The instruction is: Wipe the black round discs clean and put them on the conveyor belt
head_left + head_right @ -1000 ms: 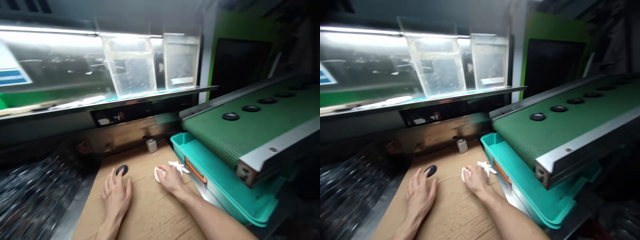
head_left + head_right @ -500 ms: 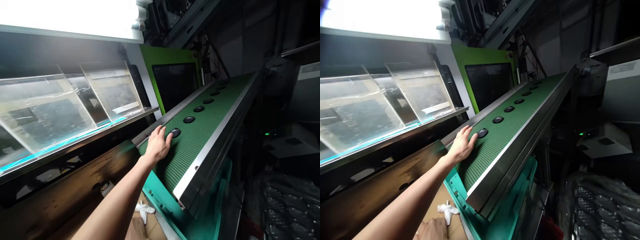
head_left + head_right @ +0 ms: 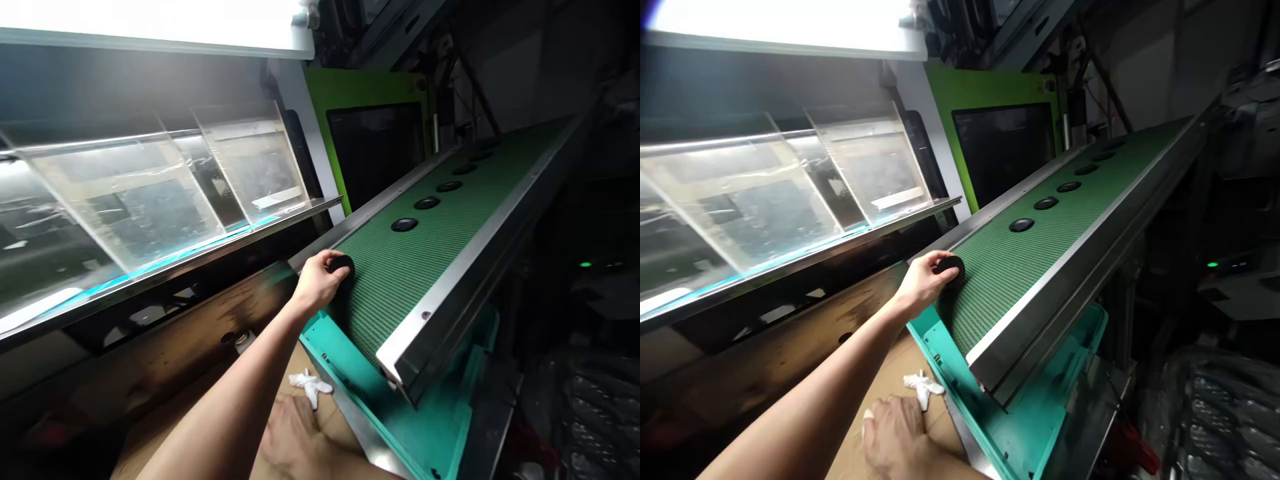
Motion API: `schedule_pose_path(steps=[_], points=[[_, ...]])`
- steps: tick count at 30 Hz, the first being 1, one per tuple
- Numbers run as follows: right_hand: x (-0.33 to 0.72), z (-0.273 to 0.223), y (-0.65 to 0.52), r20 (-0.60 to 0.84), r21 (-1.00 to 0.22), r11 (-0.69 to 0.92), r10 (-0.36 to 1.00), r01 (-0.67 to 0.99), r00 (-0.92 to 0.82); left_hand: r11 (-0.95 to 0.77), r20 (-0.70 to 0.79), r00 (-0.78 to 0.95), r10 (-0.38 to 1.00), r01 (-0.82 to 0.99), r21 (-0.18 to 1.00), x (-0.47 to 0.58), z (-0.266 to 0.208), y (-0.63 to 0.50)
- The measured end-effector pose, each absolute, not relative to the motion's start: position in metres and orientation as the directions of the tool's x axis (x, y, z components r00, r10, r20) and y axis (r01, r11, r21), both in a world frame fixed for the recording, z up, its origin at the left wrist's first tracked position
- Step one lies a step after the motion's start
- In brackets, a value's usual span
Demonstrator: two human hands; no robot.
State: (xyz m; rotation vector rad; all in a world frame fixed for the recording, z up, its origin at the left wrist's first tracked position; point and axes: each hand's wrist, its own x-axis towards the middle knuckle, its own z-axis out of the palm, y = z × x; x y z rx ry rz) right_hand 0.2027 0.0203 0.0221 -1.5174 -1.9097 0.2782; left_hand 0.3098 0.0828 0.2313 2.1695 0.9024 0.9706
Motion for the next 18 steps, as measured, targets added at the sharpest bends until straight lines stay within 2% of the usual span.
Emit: schedule_pose_path(steps=[2, 4, 6, 8, 10, 12, 15, 18], points=[[0.202, 0.021, 0.019, 0.357, -0.579, 0.277, 0.932, 0.767, -0.068, -0.453, 0.304, 0.502, 0.810, 0.205, 0.867, 0.260, 0.219, 0.064], [0.202, 0.022, 0.018, 0.348, -0.584, 0.258, 0.936, 0.769, -0.049, -0.232, 0.192, 0.427, 0.883, 0.042, 0.972, 0.198, 0.195, 0.042], [0.202, 0.024, 0.015, 0.359, -0.564, 0.267, 0.932, 0.782, -0.059, 0.008, 0.033, 0.287, 0.957, -0.141, 0.990, 0.132, 0.158, 0.021], [0.204, 0.028, 0.011, 0.375, -0.530, 0.291, 0.923, 0.796, -0.088, 0.156, -0.134, 0.087, 0.987, -0.349, 0.924, 0.072, 0.117, 0.003], [0.206, 0.032, 0.006, 0.396, -0.483, 0.356, 0.903, 0.800, -0.163, 0.192, -0.245, -0.030, 0.969, -0.531, 0.825, 0.029, 0.079, -0.010], [0.209, 0.035, 0.001, 0.399, -0.420, 0.458, 0.869, 0.783, -0.294, 0.190, -0.292, -0.062, 0.954, -0.628, 0.754, 0.006, 0.052, -0.018], [0.211, 0.036, -0.002, 0.387, -0.367, 0.590, 0.800, 0.719, -0.459, 0.163, -0.251, -0.049, 0.967, -0.642, 0.750, -0.002, 0.035, -0.025], [0.204, 0.030, -0.002, 0.405, -0.412, 0.575, 0.810, 0.706, -0.424, 0.132, -0.191, -0.025, 0.981, -0.638, 0.758, 0.008, 0.035, -0.027]])
